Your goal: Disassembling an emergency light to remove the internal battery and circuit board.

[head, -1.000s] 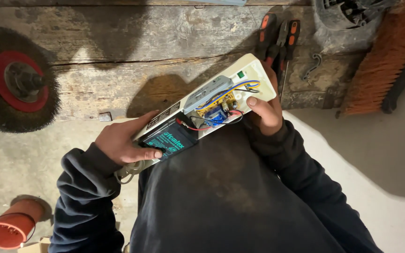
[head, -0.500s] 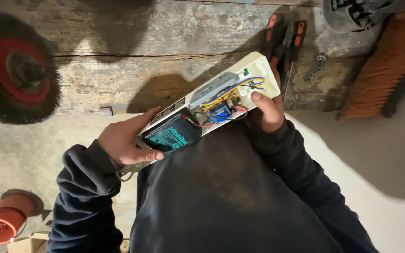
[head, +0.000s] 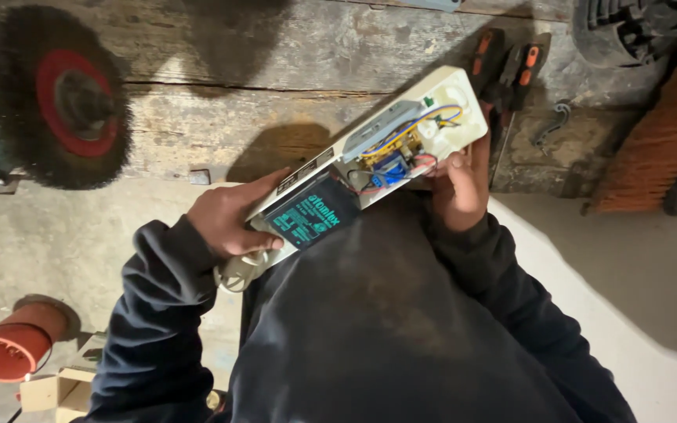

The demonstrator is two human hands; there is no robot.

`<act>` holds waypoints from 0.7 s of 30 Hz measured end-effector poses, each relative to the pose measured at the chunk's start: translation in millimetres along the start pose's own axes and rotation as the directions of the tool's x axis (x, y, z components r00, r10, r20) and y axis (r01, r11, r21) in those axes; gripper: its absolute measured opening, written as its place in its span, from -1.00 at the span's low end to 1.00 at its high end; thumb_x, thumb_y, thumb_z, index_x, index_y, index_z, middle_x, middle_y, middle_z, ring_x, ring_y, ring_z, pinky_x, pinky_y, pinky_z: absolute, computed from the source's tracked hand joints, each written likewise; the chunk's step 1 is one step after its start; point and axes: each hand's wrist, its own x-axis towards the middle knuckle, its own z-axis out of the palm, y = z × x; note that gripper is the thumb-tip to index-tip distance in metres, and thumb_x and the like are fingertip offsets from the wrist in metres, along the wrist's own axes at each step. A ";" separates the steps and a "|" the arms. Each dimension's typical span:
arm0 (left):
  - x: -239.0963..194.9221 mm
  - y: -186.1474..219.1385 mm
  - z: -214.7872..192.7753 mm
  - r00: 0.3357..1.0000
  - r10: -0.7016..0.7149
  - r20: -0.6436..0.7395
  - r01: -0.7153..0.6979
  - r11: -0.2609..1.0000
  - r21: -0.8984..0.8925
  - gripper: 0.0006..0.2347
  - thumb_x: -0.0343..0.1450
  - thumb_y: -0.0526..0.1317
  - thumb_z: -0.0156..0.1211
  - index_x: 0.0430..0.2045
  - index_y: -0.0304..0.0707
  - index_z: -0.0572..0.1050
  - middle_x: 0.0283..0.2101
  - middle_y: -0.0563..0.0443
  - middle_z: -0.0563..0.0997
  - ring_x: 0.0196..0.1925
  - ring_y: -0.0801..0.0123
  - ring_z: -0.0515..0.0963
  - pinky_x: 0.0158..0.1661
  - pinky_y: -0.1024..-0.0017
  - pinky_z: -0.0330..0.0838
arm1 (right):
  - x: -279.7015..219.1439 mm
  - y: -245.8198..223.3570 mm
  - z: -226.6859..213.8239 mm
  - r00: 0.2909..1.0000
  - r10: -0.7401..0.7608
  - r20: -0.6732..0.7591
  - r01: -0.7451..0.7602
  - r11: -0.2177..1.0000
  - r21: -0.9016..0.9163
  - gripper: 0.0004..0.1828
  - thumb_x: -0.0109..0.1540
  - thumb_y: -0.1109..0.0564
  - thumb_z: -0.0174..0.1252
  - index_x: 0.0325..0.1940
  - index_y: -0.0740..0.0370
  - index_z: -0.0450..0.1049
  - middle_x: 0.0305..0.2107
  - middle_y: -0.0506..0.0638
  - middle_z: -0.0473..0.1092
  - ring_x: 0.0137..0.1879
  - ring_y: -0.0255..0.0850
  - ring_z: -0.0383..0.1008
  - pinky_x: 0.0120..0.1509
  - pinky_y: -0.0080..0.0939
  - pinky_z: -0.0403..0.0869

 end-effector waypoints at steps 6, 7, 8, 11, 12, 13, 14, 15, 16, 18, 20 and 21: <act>9.5 -45.7 18.5 0.988 0.123 -0.097 -0.150 0.920 -0.361 -0.14 0.18 -0.24 0.59 0.43 -0.20 0.24 0.32 -0.17 0.55 0.19 0.16 0.58 0.09 0.28 0.48 | 16.2 12.8 14.4 0.993 0.002 0.119 0.001 1.000 -0.024 0.12 0.30 0.22 0.14 0.72 0.04 -0.46 0.60 0.03 0.01 0.27 -0.21 0.28 0.34 -0.25 0.32; 9.6 -49.6 20.3 0.988 0.121 -0.097 -0.148 0.922 -0.359 -0.14 0.18 -0.24 0.59 0.43 -0.20 0.24 0.32 -0.17 0.55 0.19 0.16 0.58 0.09 0.28 0.48 | 17.1 11.0 21.4 0.993 0.002 0.119 0.001 1.000 -0.021 0.12 0.30 0.22 0.14 0.72 0.04 -0.46 0.60 0.03 0.01 0.27 -0.21 0.28 0.34 -0.25 0.32; 10.5 -53.5 22.0 0.964 0.213 -0.160 -0.256 0.907 -0.334 -0.15 0.18 -0.24 0.60 0.40 -0.31 0.23 0.33 -0.20 0.50 0.29 0.21 0.50 0.20 0.32 0.36 | 17.9 8.7 28.1 0.988 -0.017 0.156 0.026 0.998 -0.061 0.11 0.31 0.25 0.15 0.70 0.06 -0.48 0.57 0.00 -0.02 0.31 -0.23 0.26 0.45 -0.23 0.30; 9.2 -59.1 24.2 0.931 0.288 -0.225 -0.350 0.879 -0.323 -0.15 0.17 -0.24 0.62 0.37 -0.42 0.24 0.32 -0.21 0.49 0.37 0.29 0.44 0.32 0.39 0.24 | 16.1 14.5 32.6 0.984 -0.019 0.180 0.038 0.994 -0.106 0.13 0.30 0.31 0.14 0.70 0.06 -0.50 0.53 -0.03 -0.04 0.36 -0.22 0.23 0.56 -0.20 0.28; 8.8 -59.8 24.2 0.933 0.275 -0.234 -0.343 0.875 -0.342 -0.15 0.16 -0.23 0.62 0.37 -0.43 0.24 0.30 -0.20 0.52 0.35 0.32 0.45 0.33 0.41 0.24 | 15.9 18.2 31.5 0.985 -0.008 0.171 0.028 0.993 -0.114 0.16 0.29 0.34 0.14 0.72 0.04 -0.52 0.50 -0.01 -0.03 0.36 -0.20 0.23 0.55 -0.18 0.29; 9.1 -60.4 25.0 0.932 0.275 -0.235 -0.344 0.874 -0.342 -0.15 0.16 -0.23 0.62 0.37 -0.43 0.24 0.30 -0.20 0.52 0.35 0.32 0.45 0.33 0.41 0.24 | 16.2 21.0 31.3 0.985 -0.008 0.172 0.028 0.993 -0.115 0.16 0.29 0.34 0.14 0.72 0.04 -0.52 0.50 -0.01 -0.03 0.36 -0.20 0.23 0.55 -0.18 0.29; 9.4 -60.9 25.9 0.938 0.256 -0.232 -0.327 0.875 -0.356 -0.15 0.15 -0.22 0.62 0.37 -0.41 0.26 0.29 -0.19 0.54 0.34 0.33 0.47 0.32 0.42 0.26 | 15.8 23.7 30.9 0.987 -0.017 0.158 0.037 0.991 -0.126 0.14 0.28 0.34 0.13 0.72 0.05 -0.48 0.49 0.03 0.01 0.35 -0.20 0.25 0.53 -0.18 0.30; 9.8 -61.0 26.9 0.944 0.238 -0.229 -0.310 0.876 -0.369 -0.15 0.15 -0.21 0.63 0.37 -0.40 0.27 0.28 -0.17 0.55 0.33 0.34 0.48 0.32 0.43 0.27 | 15.4 26.0 30.3 0.989 -0.026 0.145 0.046 0.989 -0.138 0.12 0.28 0.34 0.13 0.72 0.07 -0.44 0.47 0.06 0.05 0.34 -0.20 0.26 0.50 -0.18 0.32; 12.7 -64.7 26.1 0.943 0.242 -0.228 -0.314 0.876 -0.367 -0.15 0.15 -0.21 0.63 0.37 -0.40 0.27 0.28 -0.17 0.55 0.33 0.34 0.48 0.32 0.43 0.27 | 14.0 34.1 21.2 0.989 -0.031 0.143 0.051 0.989 -0.138 0.12 0.28 0.34 0.13 0.72 0.07 -0.44 0.47 0.06 0.05 0.34 -0.20 0.26 0.50 -0.18 0.32; 18.3 -71.5 24.3 0.944 0.255 -0.207 -0.314 0.886 -0.342 -0.16 0.14 -0.18 0.64 0.35 -0.35 0.31 0.32 -0.18 0.52 0.36 0.30 0.47 0.31 0.41 0.28 | 11.8 49.7 3.2 0.994 -0.063 0.088 0.074 0.989 -0.127 0.01 0.29 0.35 0.12 0.72 0.15 -0.26 0.32 0.08 0.19 0.17 -0.23 0.26 0.42 -0.22 0.29; 21.6 -68.9 15.6 0.948 0.266 -0.174 -0.308 0.904 -0.295 -0.16 0.14 -0.14 0.63 0.35 -0.30 0.31 0.32 -0.18 0.51 0.35 0.26 0.49 0.28 0.39 0.31 | 9.7 35.6 17.9 0.999 -0.027 0.018 0.029 0.990 -0.137 0.01 0.26 0.31 0.09 0.71 0.17 -0.25 0.35 0.08 0.21 0.20 -0.22 0.30 0.37 -0.21 0.33; 23.3 -67.2 11.1 0.952 0.271 -0.141 -0.299 0.921 -0.251 -0.16 0.14 -0.10 0.63 0.34 -0.24 0.31 0.32 -0.18 0.51 0.34 0.22 0.51 0.25 0.37 0.33 | 8.6 28.4 25.1 0.999 0.015 -0.052 -0.022 0.989 -0.144 0.01 0.22 0.27 0.06 0.70 0.19 -0.24 0.39 0.08 0.24 0.24 -0.21 0.33 0.31 -0.19 0.37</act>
